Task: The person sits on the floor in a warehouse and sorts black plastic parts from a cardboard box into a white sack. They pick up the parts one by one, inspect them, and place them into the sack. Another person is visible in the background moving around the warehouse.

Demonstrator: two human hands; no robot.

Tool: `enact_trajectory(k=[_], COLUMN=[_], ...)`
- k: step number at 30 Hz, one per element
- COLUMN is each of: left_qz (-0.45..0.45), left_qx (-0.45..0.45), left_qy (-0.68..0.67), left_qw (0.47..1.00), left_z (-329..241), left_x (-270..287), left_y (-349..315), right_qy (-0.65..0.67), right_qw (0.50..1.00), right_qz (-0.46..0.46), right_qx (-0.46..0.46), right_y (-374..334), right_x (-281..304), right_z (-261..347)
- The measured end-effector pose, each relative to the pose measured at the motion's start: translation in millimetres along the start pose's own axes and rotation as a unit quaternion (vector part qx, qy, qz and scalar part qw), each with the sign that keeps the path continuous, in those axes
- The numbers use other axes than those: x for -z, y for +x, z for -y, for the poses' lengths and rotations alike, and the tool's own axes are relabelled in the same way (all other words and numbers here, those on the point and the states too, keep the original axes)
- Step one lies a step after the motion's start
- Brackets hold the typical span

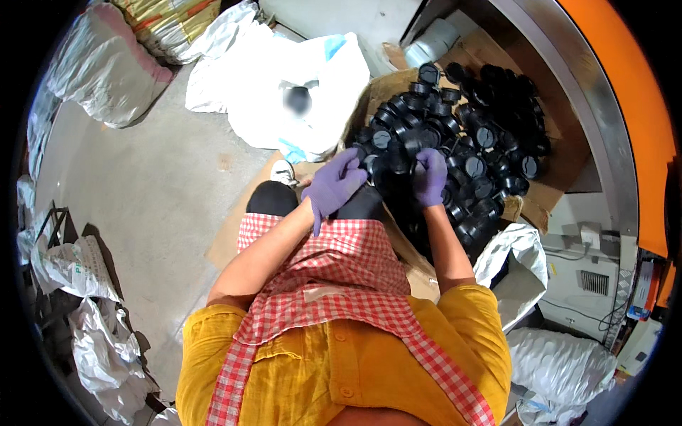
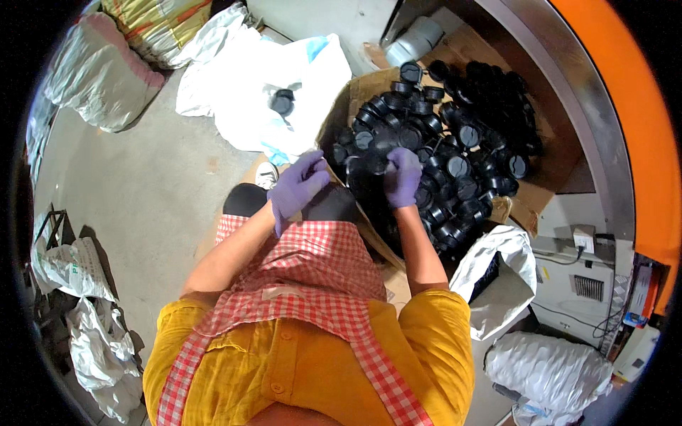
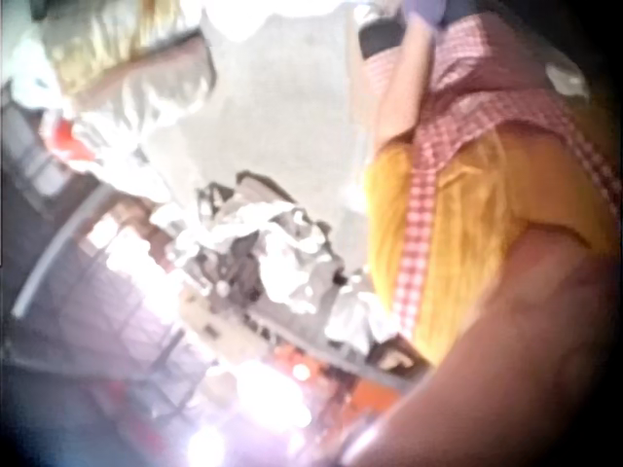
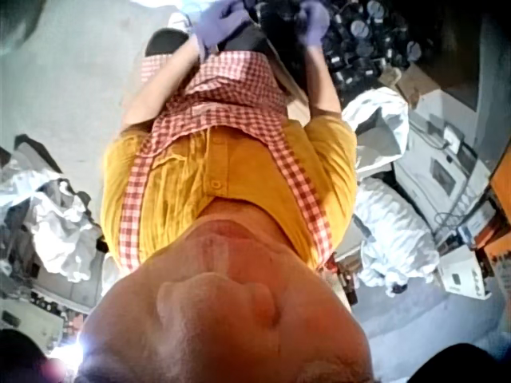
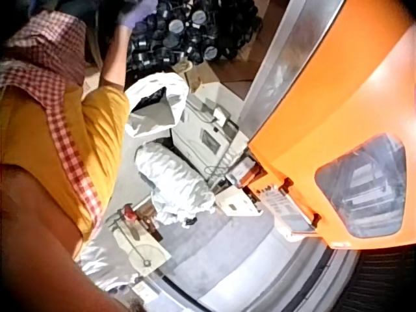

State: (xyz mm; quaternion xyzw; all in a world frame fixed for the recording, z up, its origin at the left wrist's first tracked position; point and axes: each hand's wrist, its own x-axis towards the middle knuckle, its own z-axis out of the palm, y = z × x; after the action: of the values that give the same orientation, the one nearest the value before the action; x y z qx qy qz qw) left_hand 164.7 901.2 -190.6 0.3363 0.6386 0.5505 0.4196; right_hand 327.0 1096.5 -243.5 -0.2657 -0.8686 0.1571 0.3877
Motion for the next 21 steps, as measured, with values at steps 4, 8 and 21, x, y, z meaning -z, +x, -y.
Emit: enact_trajectory(k=[4,8,21], left_qz=[-0.006,0.047,0.295], left_qx=[-0.13,0.08,-0.376], left_qy=[-0.085,-0.356,0.523], left_qw=[0.988,0.93,0.705], left_z=[-34,-38,-61], left_x=[-20,-23,15], left_y=[-4,-15,-94], right_qy=[0.052,0.046,0.296], right_qw=[0.956,0.962,0.555], right_qz=[0.12,0.046,0.733], right_qx=[0.261,0.265,-0.257], right_y=[10,3,-14], right_x=[42,73,100], right_z=[81,117,145])
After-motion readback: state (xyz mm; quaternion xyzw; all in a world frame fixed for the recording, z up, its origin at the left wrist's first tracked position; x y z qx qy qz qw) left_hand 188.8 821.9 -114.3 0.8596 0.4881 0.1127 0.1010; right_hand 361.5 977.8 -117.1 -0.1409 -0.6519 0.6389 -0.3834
